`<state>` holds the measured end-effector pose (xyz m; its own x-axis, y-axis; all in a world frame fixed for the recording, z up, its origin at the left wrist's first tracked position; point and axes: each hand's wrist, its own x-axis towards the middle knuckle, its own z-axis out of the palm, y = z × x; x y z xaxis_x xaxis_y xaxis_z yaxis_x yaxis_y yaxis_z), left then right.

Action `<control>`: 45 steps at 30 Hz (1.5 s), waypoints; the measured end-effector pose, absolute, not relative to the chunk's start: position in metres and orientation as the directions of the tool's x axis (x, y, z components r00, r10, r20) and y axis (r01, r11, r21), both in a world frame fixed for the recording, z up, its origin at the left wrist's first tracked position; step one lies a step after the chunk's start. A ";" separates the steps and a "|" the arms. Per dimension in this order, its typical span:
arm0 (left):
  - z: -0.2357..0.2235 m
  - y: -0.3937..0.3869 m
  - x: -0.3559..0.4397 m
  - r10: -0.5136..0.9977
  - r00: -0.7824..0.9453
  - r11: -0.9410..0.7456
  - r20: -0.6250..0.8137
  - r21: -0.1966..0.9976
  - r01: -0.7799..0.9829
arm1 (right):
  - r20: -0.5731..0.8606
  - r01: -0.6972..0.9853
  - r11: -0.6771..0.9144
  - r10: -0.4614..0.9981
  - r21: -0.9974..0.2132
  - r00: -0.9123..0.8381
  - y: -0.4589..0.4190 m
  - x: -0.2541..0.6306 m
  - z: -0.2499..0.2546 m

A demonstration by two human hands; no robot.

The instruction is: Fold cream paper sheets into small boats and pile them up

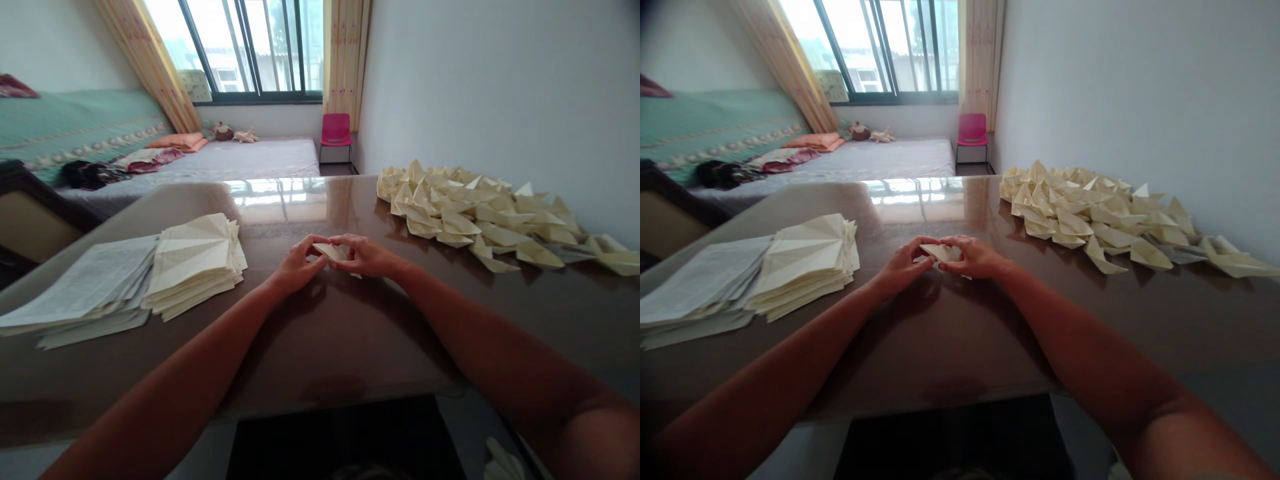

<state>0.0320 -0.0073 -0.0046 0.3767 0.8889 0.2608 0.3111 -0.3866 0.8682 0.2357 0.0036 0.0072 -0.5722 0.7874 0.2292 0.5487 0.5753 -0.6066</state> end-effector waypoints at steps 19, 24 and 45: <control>-0.001 -0.008 0.030 0.857 0.471 -0.325 0.207 0.928 0.184 | 0.197 0.443 0.526 0.776 -0.726 -0.599 0.004 0.237 0.011; 0.000 -0.010 0.031 0.852 0.479 -0.334 0.213 0.924 0.184 | 0.180 0.451 0.539 0.760 -0.711 -0.624 0.002 0.237 0.016; 0.000 -0.009 0.030 0.825 0.489 -0.460 0.283 0.838 0.292 | 0.152 0.437 0.510 0.762 -0.741 -0.630 -0.002 0.235 0.021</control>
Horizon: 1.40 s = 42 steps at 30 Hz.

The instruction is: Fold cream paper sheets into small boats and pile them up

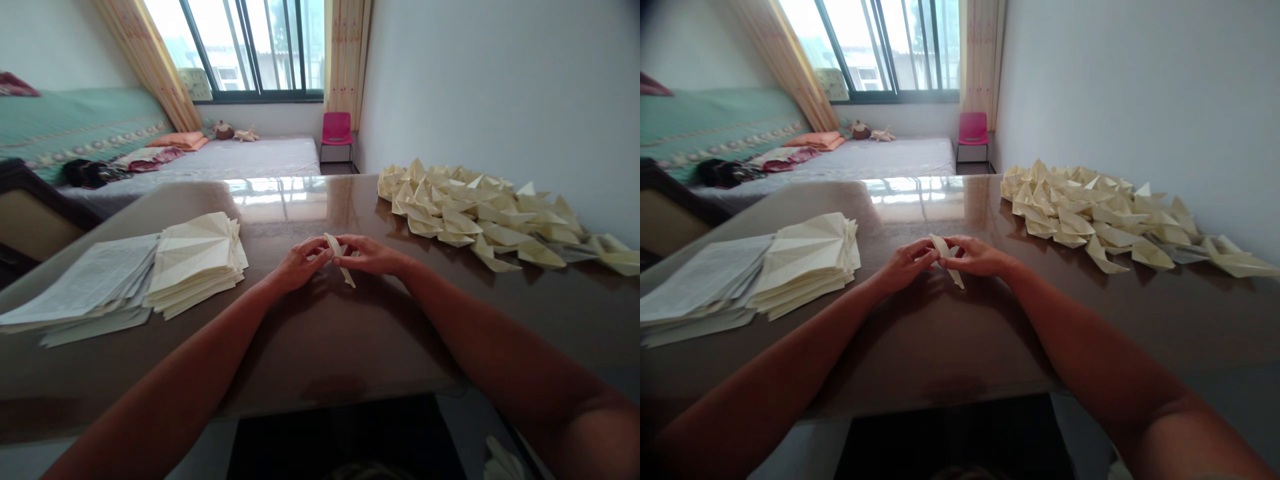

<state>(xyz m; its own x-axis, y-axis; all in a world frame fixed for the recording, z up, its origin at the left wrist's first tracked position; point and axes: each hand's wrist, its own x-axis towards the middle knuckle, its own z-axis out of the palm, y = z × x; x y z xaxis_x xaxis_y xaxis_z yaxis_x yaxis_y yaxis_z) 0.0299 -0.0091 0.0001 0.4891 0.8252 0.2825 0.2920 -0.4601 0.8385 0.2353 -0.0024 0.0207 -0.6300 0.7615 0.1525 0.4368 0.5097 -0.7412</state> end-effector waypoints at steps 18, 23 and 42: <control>-0.012 -0.023 0.058 0.923 0.166 -0.380 0.346 0.761 0.526 | 0.449 0.589 0.669 0.743 -0.454 -0.497 -0.008 0.211 -0.002; -0.007 -0.016 0.052 0.929 0.167 -0.365 0.331 0.735 0.572 | 0.497 0.585 0.659 0.748 -0.473 -0.440 -0.005 0.214 -0.002; 0.002 -0.014 0.019 0.761 0.587 -0.649 0.275 0.315 0.693 | 0.240 0.579 0.705 0.696 -0.410 -0.677 0.008 0.247 0.003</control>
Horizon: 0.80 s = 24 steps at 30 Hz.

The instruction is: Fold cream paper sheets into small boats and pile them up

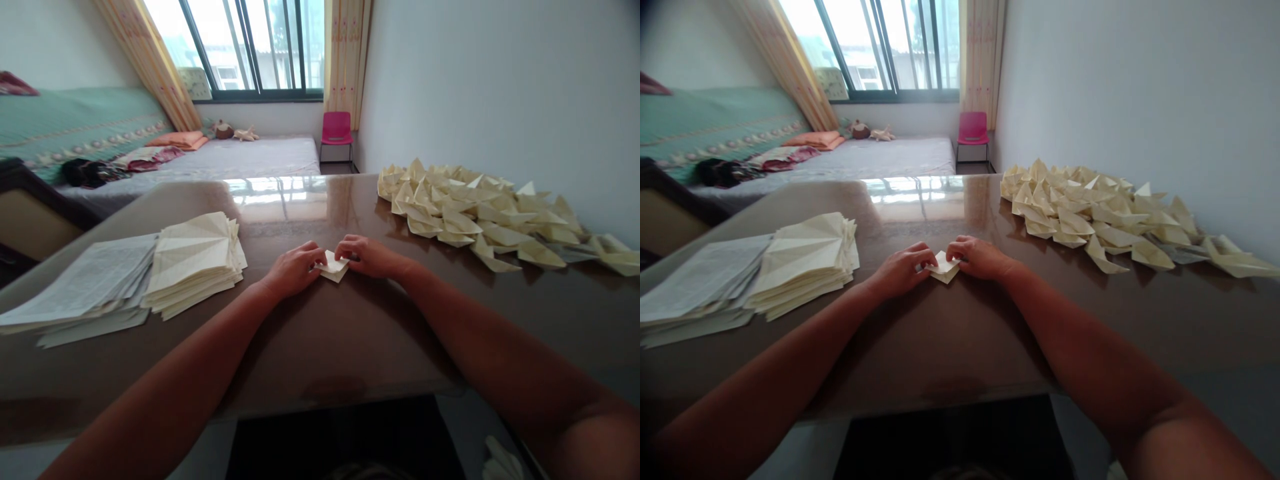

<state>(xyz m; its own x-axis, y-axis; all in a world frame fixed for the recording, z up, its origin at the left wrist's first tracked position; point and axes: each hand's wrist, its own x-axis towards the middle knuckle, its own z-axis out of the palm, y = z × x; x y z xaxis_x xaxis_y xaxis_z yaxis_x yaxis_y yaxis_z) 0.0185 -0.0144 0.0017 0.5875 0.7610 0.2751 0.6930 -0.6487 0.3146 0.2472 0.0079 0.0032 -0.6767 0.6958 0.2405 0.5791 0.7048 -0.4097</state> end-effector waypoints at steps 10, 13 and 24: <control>0.023 -0.017 0.007 0.665 0.722 -0.746 0.192 0.234 0.624 | 0.162 0.565 0.777 0.617 -0.277 -0.770 0.008 0.260 0.014; 0.023 -0.017 0.007 0.666 0.725 -0.743 0.176 0.246 0.623 | 0.150 0.562 0.782 0.611 -0.270 -0.777 0.008 0.262 0.016; -0.002 -0.007 0.014 0.653 0.699 -0.753 0.290 0.341 0.563 | 0.155 0.656 0.686 0.719 -0.315 -0.678 0.007 0.254 0.015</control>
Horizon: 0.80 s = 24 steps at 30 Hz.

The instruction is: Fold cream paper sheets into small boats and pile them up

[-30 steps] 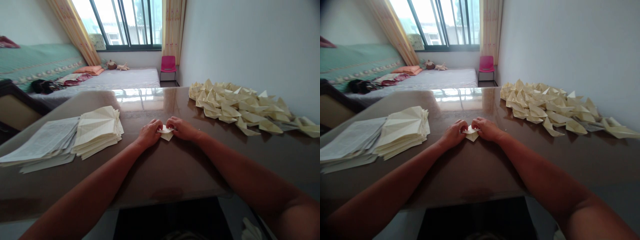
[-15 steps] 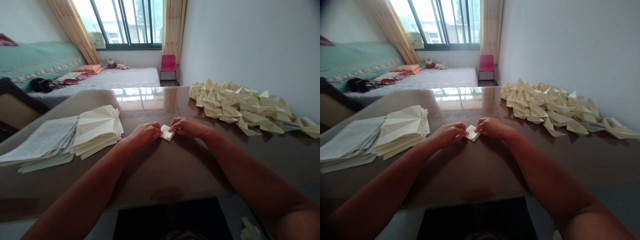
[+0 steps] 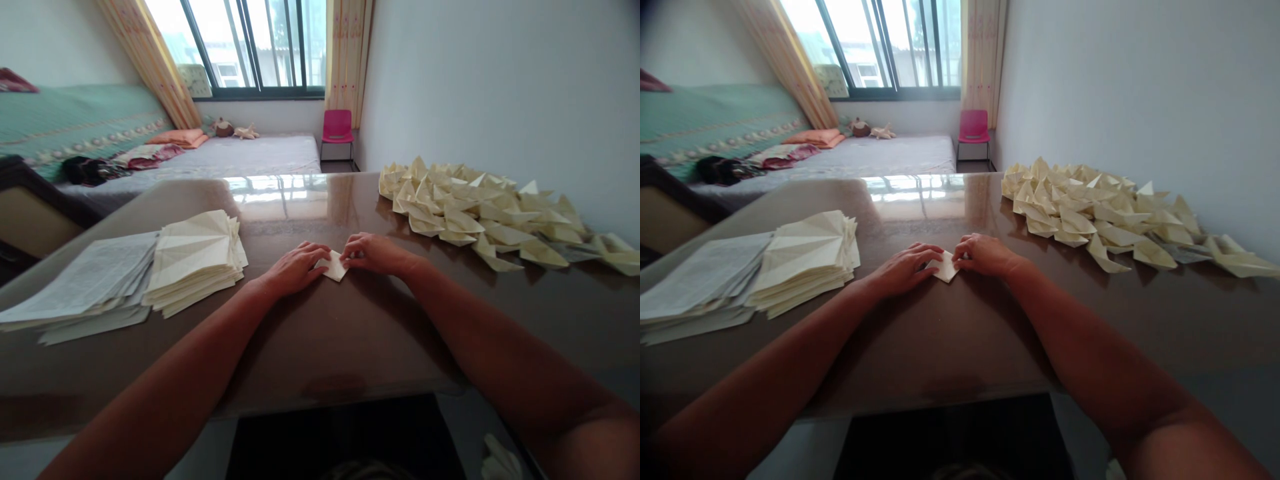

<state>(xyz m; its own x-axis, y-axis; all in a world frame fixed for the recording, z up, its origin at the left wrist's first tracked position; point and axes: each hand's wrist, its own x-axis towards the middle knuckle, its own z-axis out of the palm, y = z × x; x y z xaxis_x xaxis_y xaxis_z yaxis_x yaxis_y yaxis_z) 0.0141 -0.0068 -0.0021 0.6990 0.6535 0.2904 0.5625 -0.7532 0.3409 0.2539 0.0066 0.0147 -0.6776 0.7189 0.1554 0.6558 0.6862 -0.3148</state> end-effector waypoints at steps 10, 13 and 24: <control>0.000 -0.007 0.008 0.699 0.700 -0.709 0.143 0.268 0.653 | 0.246 0.561 0.715 0.683 -0.417 -0.688 0.000 0.242 0.013; -0.002 -0.007 0.007 0.718 0.685 -0.689 0.120 0.258 0.677 | 0.224 0.491 0.704 0.662 -0.512 -0.715 -0.003 0.235 0.010; -0.009 -0.010 0.013 0.769 0.630 -0.637 0.113 0.218 0.739 | 0.217 0.521 0.670 0.700 -0.529 -0.680 -0.005 0.228 0.005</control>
